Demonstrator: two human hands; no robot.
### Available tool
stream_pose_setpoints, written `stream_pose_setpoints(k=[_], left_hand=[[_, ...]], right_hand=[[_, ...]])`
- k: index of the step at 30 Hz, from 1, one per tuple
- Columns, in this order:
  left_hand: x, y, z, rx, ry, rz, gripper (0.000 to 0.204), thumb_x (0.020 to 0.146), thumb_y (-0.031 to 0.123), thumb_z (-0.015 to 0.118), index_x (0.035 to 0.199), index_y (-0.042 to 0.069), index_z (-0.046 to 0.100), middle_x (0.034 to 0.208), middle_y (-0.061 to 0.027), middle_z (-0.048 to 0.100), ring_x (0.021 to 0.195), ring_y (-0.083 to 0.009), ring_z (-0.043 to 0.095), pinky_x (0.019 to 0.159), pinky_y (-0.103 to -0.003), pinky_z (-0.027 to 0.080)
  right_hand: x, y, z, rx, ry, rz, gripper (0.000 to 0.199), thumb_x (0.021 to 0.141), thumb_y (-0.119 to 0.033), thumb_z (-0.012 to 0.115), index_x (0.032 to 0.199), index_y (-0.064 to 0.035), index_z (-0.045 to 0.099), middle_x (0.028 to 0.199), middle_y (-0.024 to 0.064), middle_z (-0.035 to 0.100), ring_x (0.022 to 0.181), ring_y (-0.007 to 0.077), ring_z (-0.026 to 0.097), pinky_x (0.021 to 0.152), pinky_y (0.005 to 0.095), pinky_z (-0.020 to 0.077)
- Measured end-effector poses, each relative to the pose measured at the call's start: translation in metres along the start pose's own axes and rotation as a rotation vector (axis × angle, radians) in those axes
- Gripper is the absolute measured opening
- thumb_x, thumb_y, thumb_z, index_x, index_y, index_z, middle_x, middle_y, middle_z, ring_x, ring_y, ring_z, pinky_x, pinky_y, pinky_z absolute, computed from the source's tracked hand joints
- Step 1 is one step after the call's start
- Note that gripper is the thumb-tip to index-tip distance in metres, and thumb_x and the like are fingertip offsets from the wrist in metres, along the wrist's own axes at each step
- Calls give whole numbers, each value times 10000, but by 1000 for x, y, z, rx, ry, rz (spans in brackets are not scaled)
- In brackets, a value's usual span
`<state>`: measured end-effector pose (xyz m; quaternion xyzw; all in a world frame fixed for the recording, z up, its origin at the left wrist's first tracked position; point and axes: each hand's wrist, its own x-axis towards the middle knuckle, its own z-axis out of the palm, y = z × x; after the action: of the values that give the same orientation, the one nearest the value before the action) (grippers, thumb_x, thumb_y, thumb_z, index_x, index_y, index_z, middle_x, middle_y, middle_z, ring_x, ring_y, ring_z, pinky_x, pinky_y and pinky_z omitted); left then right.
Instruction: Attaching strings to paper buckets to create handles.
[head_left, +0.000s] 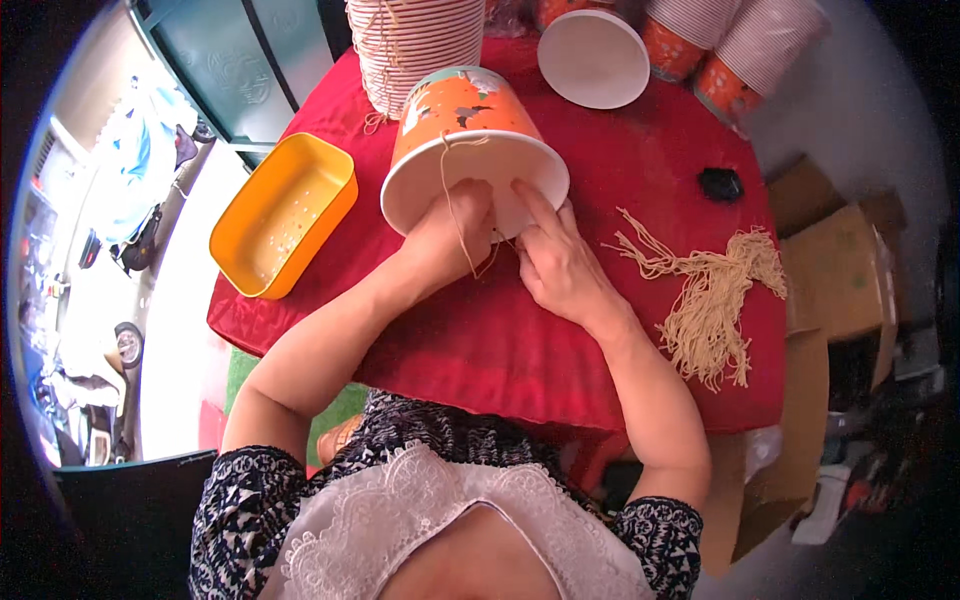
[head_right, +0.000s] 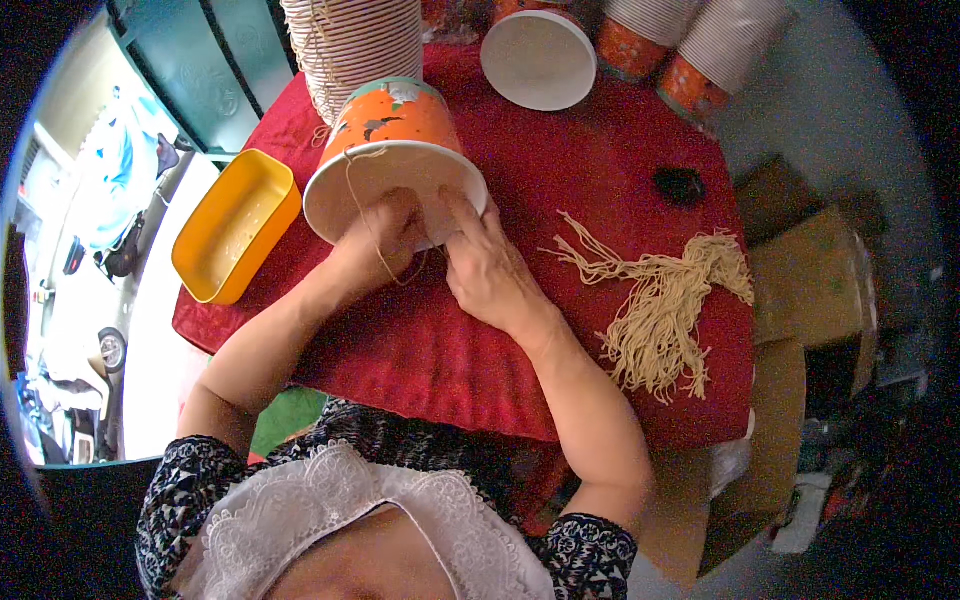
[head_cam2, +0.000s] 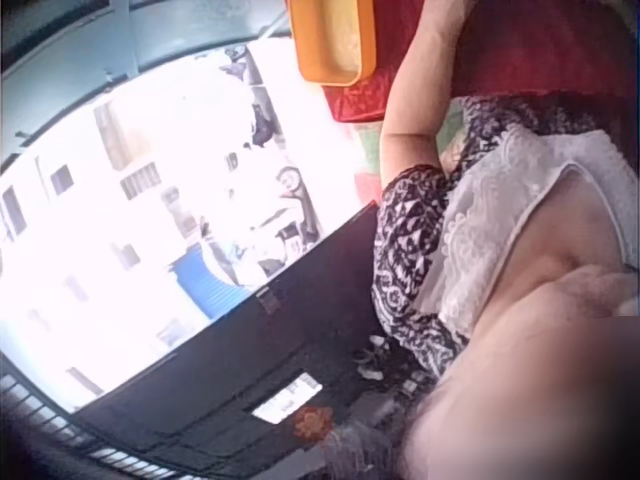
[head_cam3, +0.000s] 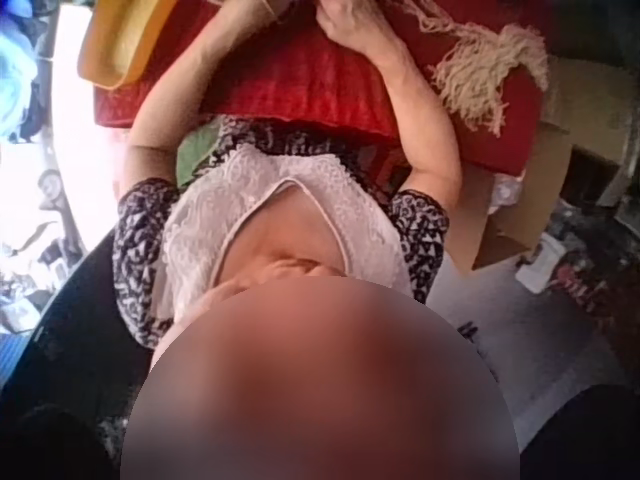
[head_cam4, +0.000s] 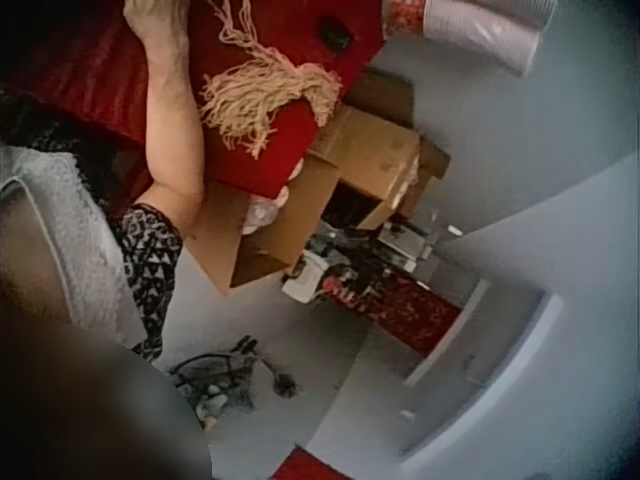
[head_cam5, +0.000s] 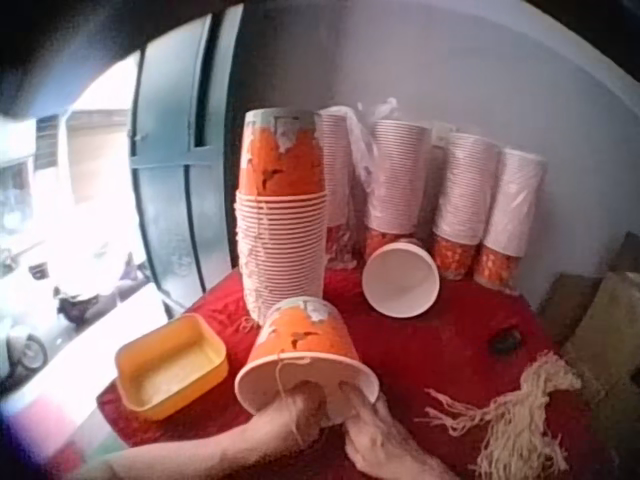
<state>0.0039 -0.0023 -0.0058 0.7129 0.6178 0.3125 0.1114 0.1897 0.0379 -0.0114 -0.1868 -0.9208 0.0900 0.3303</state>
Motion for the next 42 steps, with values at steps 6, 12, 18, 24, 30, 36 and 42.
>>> stream_pose_setpoints(k=[6, 12, 18, 24, 30, 36, 42], left_hand=[[-4, 3, -11, -262, -106, -103, 186, 832, 138, 622, 896, -37, 609, 767, -148, 629, 666, -275, 604, 606, -391, 491], [-2, 16, -11, -727, -130, -351, 177, 793, 137, 653, 733, -24, 610, 649, -55, 597, 544, -120, 537, 476, -282, 425], [-3, 13, -5, -723, -157, -336, 174, 857, 162, 597, 841, -11, 601, 706, -55, 591, 620, -121, 535, 523, -280, 424], [6, 13, -6, -455, -154, -252, 187, 873, 157, 587, 868, -29, 605, 715, -60, 595, 631, -132, 546, 531, -287, 438], [-2, 7, 3, -443, -52, -274, 195, 859, 137, 596, 865, -55, 629, 731, -117, 646, 647, -180, 588, 572, -343, 487], [-3, 9, 9, -426, 92, -170, 231, 825, 147, 585, 737, -62, 629, 612, -172, 621, 556, -261, 622, 521, -389, 476], [1, 3, 15, -462, 104, -180, 216, 824, 136, 601, 718, -51, 626, 601, -151, 613, 526, -213, 602, 485, -365, 462]], right_hand=[[-1, -3, -2, 14, -37, 27, 75, 734, 64, 593, 795, 91, 559, 1390, 252, 426, 1183, 500, 460, 953, 488, 459], [-1, -3, -2, 24, -19, 29, 93, 717, 69, 599, 794, 102, 557, 1370, 255, 446, 1183, 490, 463, 960, 486, 454], [1, -3, 0, 58, -29, 27, 126, 713, 88, 567, 835, 117, 563, 1365, 271, 441, 1199, 498, 448, 974, 489, 445], [2, 1, -6, 42, -85, 7, 378, 741, 53, 545, 1106, 152, 548, 1382, 277, 405, 1215, 531, 413, 1054, 498, 396], [4, -17, -20, -133, 45, -18, 169, 721, -37, 701, 854, -10, 600, 1215, 196, 566, 917, 344, 624, 740, 418, 545], [1, -45, -12, -48, 173, 157, 194, 728, -81, 739, 842, -49, 585, 859, 109, 615, 694, 293, 649, 572, 389, 547], [4, -35, 13, 151, 235, 141, 141, 746, 16, 660, 822, -5, 544, 818, 142, 570, 707, 312, 616, 582, 386, 516]])
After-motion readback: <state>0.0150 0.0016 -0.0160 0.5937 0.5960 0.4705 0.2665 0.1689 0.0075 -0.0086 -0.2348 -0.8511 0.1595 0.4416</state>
